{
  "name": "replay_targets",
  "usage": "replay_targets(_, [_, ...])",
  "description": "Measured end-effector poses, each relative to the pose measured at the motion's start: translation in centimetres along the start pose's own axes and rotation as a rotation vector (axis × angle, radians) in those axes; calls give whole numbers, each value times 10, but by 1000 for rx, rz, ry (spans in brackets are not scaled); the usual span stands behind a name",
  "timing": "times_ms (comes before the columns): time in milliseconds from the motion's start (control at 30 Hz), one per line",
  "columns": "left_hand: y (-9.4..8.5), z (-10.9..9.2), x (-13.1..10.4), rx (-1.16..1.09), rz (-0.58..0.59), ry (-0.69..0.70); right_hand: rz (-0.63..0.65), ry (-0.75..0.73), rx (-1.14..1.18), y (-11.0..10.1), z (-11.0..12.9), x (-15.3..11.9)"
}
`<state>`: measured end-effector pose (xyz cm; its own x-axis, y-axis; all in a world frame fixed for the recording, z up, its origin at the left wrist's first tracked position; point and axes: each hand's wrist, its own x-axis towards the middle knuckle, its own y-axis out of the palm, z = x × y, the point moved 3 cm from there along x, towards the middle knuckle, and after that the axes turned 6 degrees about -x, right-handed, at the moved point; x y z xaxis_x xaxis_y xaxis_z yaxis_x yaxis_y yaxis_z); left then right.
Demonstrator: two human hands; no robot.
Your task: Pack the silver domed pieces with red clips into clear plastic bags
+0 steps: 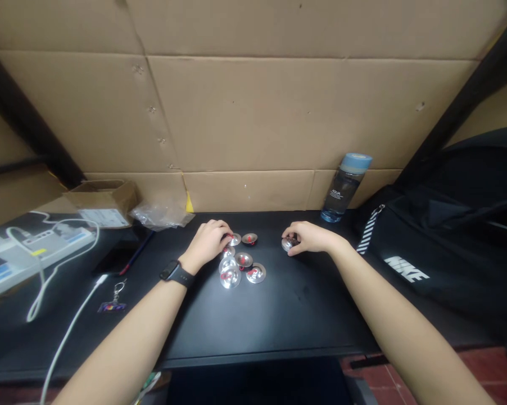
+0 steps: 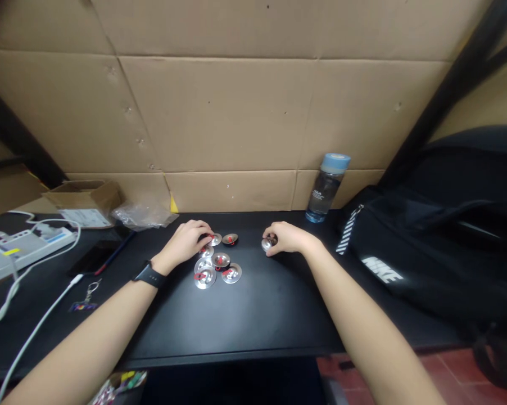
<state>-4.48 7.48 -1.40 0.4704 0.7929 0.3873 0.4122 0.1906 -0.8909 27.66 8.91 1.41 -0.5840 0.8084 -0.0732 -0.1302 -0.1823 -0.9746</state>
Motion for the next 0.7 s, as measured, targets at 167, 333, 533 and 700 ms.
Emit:
replay_targets(167, [-7, -2, 1, -11, -9, -11, -165, -14, -26, -3, 8, -2])
replay_targets(333, [-16, -3, 1, -103, -106, -38, -397, -29, -105, -5, 38, -4])
replay_targets(533, [-22, -32, 2, -351, -164, 57, -576, -257, -102, 7, 92, -3])
replay_targets(700, [-21, -55, 1, -552, -133, 88, -681, -370, 3, 15, 106, -1])
